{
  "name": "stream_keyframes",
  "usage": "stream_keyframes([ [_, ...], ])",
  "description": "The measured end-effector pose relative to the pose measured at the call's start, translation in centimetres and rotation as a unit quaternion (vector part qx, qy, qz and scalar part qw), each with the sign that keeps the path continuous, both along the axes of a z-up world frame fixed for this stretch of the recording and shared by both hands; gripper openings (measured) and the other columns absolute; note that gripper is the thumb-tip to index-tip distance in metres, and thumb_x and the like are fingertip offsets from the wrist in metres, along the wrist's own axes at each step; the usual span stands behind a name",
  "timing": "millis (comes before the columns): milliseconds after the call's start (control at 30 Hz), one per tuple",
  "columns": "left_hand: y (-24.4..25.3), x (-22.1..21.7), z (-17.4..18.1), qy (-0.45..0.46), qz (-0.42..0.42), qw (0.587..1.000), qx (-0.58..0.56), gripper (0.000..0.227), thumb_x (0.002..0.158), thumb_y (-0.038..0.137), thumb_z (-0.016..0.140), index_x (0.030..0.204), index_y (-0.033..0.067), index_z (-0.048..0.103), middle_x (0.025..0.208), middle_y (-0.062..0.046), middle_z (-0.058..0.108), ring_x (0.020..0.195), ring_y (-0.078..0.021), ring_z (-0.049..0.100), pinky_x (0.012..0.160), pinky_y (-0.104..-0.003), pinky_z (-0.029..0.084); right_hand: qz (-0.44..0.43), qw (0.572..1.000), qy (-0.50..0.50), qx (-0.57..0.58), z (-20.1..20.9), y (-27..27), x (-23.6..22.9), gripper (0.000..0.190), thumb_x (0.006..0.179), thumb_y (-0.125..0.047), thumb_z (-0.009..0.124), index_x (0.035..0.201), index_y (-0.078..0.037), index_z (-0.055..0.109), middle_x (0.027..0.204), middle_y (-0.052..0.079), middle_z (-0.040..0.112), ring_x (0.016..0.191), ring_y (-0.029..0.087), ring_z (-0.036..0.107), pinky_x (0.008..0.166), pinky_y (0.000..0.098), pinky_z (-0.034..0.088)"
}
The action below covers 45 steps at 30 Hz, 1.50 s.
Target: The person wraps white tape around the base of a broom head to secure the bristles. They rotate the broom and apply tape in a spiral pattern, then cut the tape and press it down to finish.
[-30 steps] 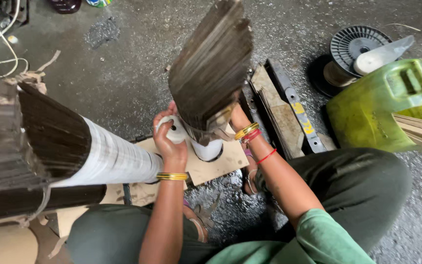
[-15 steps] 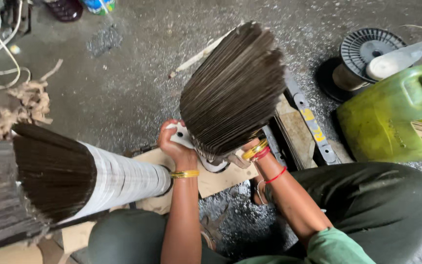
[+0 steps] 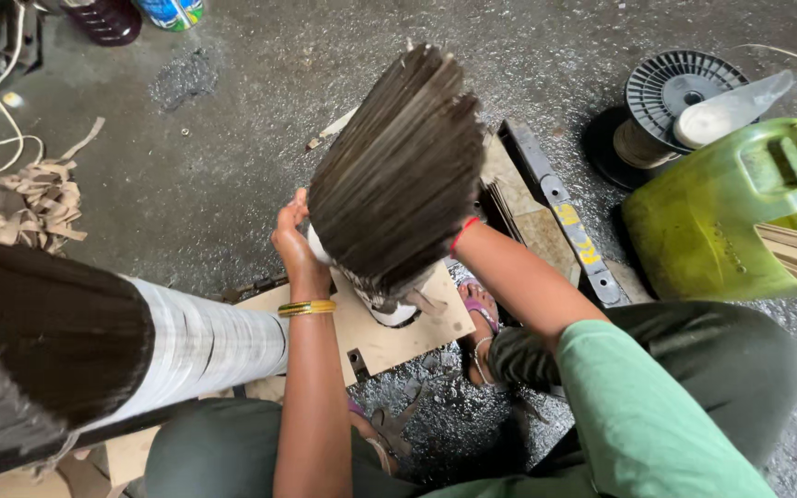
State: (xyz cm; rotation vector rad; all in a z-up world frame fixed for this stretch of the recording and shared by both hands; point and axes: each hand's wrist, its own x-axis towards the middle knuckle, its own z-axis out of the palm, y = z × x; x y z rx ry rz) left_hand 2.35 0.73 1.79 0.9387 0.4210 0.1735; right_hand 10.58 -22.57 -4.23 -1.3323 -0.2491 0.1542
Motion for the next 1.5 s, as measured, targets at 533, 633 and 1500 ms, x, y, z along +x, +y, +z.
stream_keyframes([
  [533,-8.4,-21.2,3.7,0.005,-0.401,0.897,0.185,0.040,0.091,0.031,0.071,0.117,0.0009,0.069,0.101,-0.002,0.074,0.084,-0.0117,0.068,0.067,-0.028,0.055,-0.290,0.954,0.023,-0.071,10.3,2.3,-33.3,0.049,0.093,-0.005,0.066,0.140,-0.003,0.052,0.121,0.011,0.067,0.109,0.016,0.065,0.093,0.0289,0.054],
  [633,-7.2,-22.9,4.2,0.042,-0.360,0.921,0.141,0.032,0.089,0.018,0.073,0.114,-0.0003,0.072,0.096,-0.005,0.074,0.077,-0.0136,0.069,0.061,-0.029,0.055,-0.262,0.954,-0.084,-0.119,11.4,3.7,-37.2,0.059,0.091,0.000,0.064,0.145,-0.001,0.043,0.124,0.014,0.063,0.112,0.018,0.064,0.095,0.0304,0.053],
  [1500,-5.0,-9.3,7.7,-0.168,0.192,0.957,0.135,0.018,0.082,0.002,0.054,0.087,-0.0057,0.069,0.087,-0.019,0.070,0.079,-0.0280,0.065,0.080,-0.039,0.053,-0.056,0.973,0.069,0.212,-9.5,-2.7,-7.7,0.053,0.109,-0.033,0.044,0.150,0.000,0.044,0.153,0.013,0.050,0.136,0.029,0.050,0.113,0.0411,0.042],
])
